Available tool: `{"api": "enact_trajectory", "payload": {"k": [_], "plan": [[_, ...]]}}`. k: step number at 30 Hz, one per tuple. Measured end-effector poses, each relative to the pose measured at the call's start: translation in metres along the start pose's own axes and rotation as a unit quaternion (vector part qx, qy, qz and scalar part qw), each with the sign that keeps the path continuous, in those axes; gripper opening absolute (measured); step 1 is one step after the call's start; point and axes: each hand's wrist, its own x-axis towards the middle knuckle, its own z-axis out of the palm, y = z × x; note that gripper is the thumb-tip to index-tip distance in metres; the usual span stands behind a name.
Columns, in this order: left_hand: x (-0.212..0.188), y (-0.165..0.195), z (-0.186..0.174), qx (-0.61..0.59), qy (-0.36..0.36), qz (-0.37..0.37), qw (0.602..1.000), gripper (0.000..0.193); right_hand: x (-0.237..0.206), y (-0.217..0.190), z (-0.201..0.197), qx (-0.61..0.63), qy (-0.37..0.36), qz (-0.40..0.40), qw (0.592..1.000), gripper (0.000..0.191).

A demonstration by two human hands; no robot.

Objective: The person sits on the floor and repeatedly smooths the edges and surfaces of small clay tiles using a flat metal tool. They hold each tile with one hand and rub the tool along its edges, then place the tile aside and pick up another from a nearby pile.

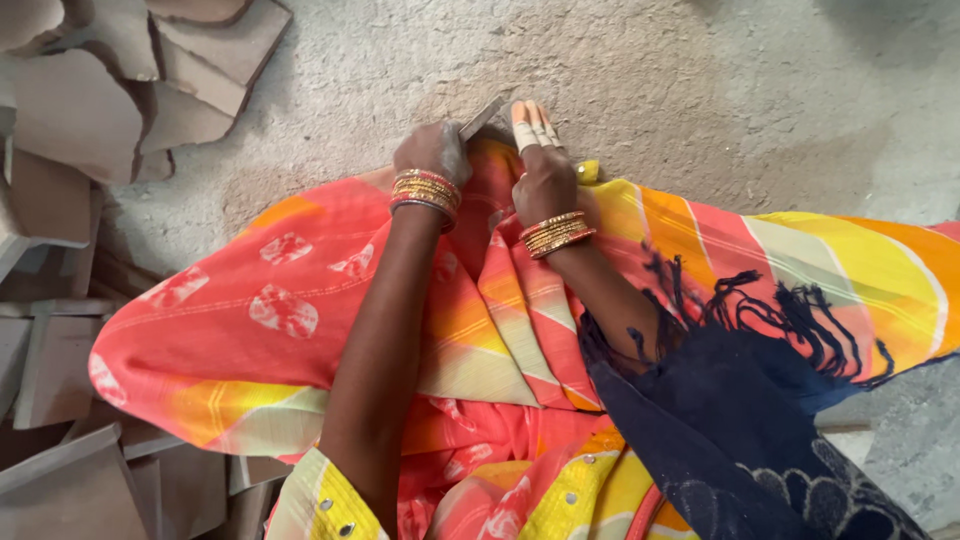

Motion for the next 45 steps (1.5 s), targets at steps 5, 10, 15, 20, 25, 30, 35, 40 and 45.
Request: {"api": "enact_trajectory", "payload": {"k": [5, 10, 15, 20, 25, 30, 35, 40, 45], "plan": [[0.004, -0.002, -0.003, -0.024, 0.004, -0.007, 1.000, 0.019, 0.003, -0.010, -0.009, -0.034, 0.272, -0.295, 0.915, 0.064], [0.002, -0.005, -0.004, -0.028, -0.020, -0.025, 0.999, 0.017, 0.012, -0.012, -0.016, -0.004, 0.222, -0.224, 0.949, 0.056], [0.008, -0.009, 0.007, -0.028, -0.011, -0.026, 0.999, 0.017, 0.008, -0.017, -0.007, -0.009, 0.234, -0.238, 0.943, 0.041], [0.015, -0.017, 0.007, -0.026, -0.015, -0.006, 1.000, 0.018, 0.035, -0.019, -0.020, -0.016, 0.109, -0.142, 0.984, 0.027], [0.004, -0.008, -0.001, -0.154, 0.105, 0.084, 0.979, 0.033, 0.054, -0.014, -0.055, 0.355, 0.074, -0.195, 0.911, 0.035], [0.003, -0.006, -0.003, -0.233, 0.189, 0.131, 0.945, 0.035, 0.013, -0.035, -0.072, 0.171, 0.095, -0.111, 0.975, 0.015], [0.008, -0.012, 0.008, -0.104, 0.088, 0.083, 0.987, 0.021, -0.009, -0.062, -0.069, 0.102, 0.345, -0.388, 0.848, 0.032], [0.008, -0.010, 0.016, -0.121, 0.155, 0.115, 0.974, 0.028, 0.018, -0.052, -0.049, 0.089, 0.027, -0.099, 0.991, 0.031], [0.016, -0.011, 0.011, -0.147, 0.102, 0.061, 0.982, 0.027, 0.030, -0.035, -0.019, 0.087, 0.192, -0.197, 0.957, 0.037]]}}
